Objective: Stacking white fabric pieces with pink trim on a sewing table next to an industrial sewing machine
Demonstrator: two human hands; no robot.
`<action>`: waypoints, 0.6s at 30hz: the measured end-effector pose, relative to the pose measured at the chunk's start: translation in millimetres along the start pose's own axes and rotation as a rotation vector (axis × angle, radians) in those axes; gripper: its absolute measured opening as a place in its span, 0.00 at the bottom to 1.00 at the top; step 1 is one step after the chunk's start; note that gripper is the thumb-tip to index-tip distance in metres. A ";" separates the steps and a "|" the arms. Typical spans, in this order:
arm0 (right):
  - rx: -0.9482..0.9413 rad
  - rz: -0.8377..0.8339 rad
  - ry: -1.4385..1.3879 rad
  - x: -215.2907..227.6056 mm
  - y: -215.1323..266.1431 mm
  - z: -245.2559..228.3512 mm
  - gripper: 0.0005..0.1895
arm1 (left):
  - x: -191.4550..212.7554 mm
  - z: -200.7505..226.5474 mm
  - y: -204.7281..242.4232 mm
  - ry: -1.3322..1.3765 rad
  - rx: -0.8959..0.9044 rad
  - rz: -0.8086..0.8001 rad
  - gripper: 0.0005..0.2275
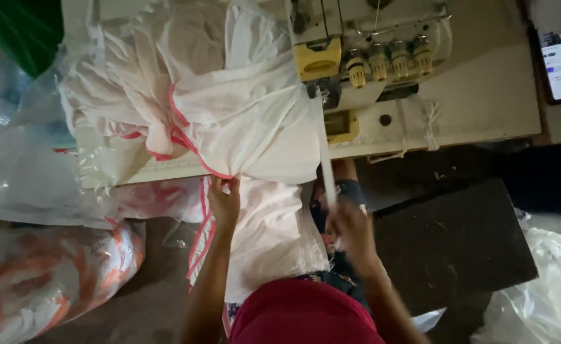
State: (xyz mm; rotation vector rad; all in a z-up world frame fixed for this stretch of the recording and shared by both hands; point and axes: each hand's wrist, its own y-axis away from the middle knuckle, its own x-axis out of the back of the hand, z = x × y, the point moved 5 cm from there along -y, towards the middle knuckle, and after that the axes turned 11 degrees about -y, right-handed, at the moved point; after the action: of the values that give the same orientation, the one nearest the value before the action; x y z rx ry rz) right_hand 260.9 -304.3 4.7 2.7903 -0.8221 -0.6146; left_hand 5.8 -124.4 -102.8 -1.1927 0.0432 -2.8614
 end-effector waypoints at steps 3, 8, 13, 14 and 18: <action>-0.156 0.094 0.255 70.5 36.4 140.7 0.13 | -3.8 -0.6 -0.6 0.115 -0.050 -0.027 0.08; 0.275 0.051 0.536 45.5 -72.2 150.5 0.26 | -10.3 -4.0 4.0 0.080 -0.111 0.002 0.09; -0.039 0.034 0.327 72.4 -161.4 222.4 0.10 | -36.4 -38.9 16.3 -0.096 -0.331 0.084 0.28; -0.069 0.008 0.346 64.7 -140.8 198.8 0.16 | -41.9 -50.0 19.6 -0.053 -0.332 0.088 0.17; -0.079 0.016 0.391 71.7 -45.5 171.9 0.18 | 1.3 -19.5 24.4 -0.047 -0.321 0.056 0.08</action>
State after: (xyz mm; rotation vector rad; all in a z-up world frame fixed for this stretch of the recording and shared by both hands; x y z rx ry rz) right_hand 263.3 -313.3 -186.8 2.6960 -0.7175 -0.0862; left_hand -8.3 -148.7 -116.6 -1.2817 0.5444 -2.8493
